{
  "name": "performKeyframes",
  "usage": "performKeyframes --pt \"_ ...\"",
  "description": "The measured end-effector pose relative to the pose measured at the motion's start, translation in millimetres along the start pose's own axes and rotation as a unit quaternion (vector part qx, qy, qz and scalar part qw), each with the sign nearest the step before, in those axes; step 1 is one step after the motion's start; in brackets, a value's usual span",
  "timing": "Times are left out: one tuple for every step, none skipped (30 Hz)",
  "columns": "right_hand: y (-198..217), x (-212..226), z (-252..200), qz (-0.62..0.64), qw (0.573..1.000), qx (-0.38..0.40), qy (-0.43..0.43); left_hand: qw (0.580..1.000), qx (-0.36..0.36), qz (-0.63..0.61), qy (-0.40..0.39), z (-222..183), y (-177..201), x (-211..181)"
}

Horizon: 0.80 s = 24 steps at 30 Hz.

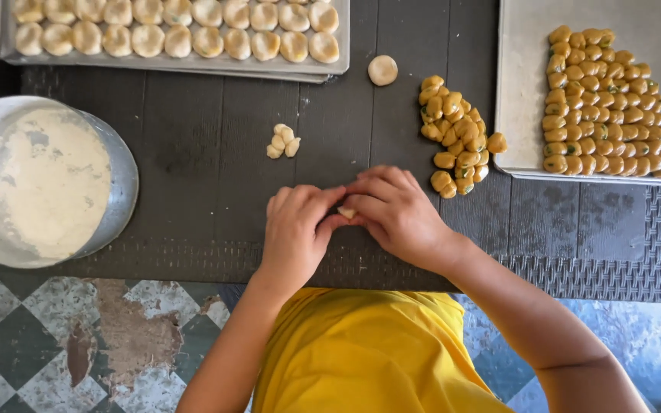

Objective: Manually filling small dough portions with pre-rolled filling balls and pinching them into a specific shape on a production table.

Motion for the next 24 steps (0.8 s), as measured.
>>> performKeyframes --pt "2.6 6.0 -2.4 -0.001 1.000 -0.004 0.000 1.000 0.000 0.002 -0.004 0.1 2.3 -4.1" --pt "7.6 0.1 -5.0 0.089 0.993 -0.019 -0.074 0.999 -0.006 -0.046 -0.002 1.5 3.5 -8.7" --pt "10.4 -5.7 -9.1 0.177 0.973 -0.034 -0.146 0.996 -0.012 -0.093 -0.001 2.8 4.6 -12.9" --pt "16.8 -1.4 -4.1 0.177 0.973 -0.035 -0.147 0.995 -0.012 -0.094 -0.002 2.5 5.8 -16.3" --pt "20.2 -4.3 -2.0 0.285 0.934 -0.047 -0.209 0.974 -0.021 -0.203 0.099 0.8 5.9 -5.4" --pt "21.3 -5.4 -0.9 0.391 0.879 -0.058 -0.266 0.931 -0.031 -0.306 0.199 -4.5 3.7 4.3" --pt "18.4 -6.5 2.5 0.392 0.879 -0.058 -0.267 0.931 -0.030 -0.305 0.200 0.1 8.9 -1.8" --pt "18.6 -8.7 5.4 0.451 0.846 -0.090 -0.270 0.914 -0.037 -0.342 0.217 4.5 12.9 -6.2" --pt "18.8 -11.1 8.0 0.508 0.808 -0.122 -0.271 0.895 -0.043 -0.379 0.233 8.8 16.8 -11.0" --pt "11.3 -16.9 3.5 0.507 0.809 -0.123 -0.270 0.895 -0.042 -0.380 0.231 10.1 15.4 -15.1" --pt "0.0 -30.4 -5.9 0.535 0.766 -0.146 -0.325 0.894 -0.062 -0.383 0.225 11.9 17.3 -18.4" --pt "-12.2 -42.6 -16.5 0.560 0.717 -0.165 -0.380 0.892 -0.083 -0.384 0.221 12.5 19.5 -21.9" --pt "-14.9 -41.9 -18.1 0.560 0.718 -0.164 -0.380 0.892 -0.083 -0.385 0.222 14.1 13.1 -19.0" --pt "-24.3 -43.5 -25.1 0.579 0.677 -0.167 -0.423 0.914 -0.103 -0.340 0.194 15.5 13.0 -18.0" --pt "-33.8 -44.3 -32.5 0.596 0.633 -0.169 -0.464 0.933 -0.122 -0.295 0.165 16.6 12.7 -17.4" --pt "-33.7 -45.1 -33.5 0.597 0.633 -0.169 -0.464 0.933 -0.122 -0.295 0.165 16.9 11.4 -17.6" --pt "-32.4 -49.6 -37.9 0.544 0.663 -0.165 -0.487 0.943 -0.106 -0.280 0.145 18.5 8.5 -21.5" --pt "-29.5 -54.1 -43.7 0.487 0.691 -0.162 -0.509 0.951 -0.089 -0.267 0.125 19.6 4.5 -25.9" --pt "-22.4 -48.0 -42.8 0.486 0.691 -0.163 -0.510 0.951 -0.088 -0.268 0.126 16.0 2.5 -21.9" --pt "-18.5 -39.0 -37.9 0.471 0.718 -0.123 -0.499 0.929 -0.094 -0.313 0.174 10.8 -0.9 -10.5" --pt "-15.0 -29.8 -33.3 0.454 0.743 -0.083 -0.486 0.902 -0.099 -0.356 0.221 4.9 -4.8 0.6" --pt "-14.5 -32.1 -33.6 0.455 0.742 -0.081 -0.487 0.902 -0.100 -0.355 0.223 5.4 0.1 5.4" --pt "-2.8 -25.2 -19.6 0.362 0.854 -0.062 -0.369 0.938 -0.082 -0.280 0.186 7.9 6.1 4.9" --pt "5.9 -11.8 -10.1 0.257 0.935 -0.041 -0.240 0.966 -0.061 -0.204 0.148 9.1 10.8 3.6"
Point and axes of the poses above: each hand's wrist, its own z-axis towards the middle knuckle, its own y-axis out of the back of the hand, x = y × z, the point moved 8 cm from there along z, towards the middle knuckle, and after that the axes turned 8 degrees about -x, right-handed, at the moved point
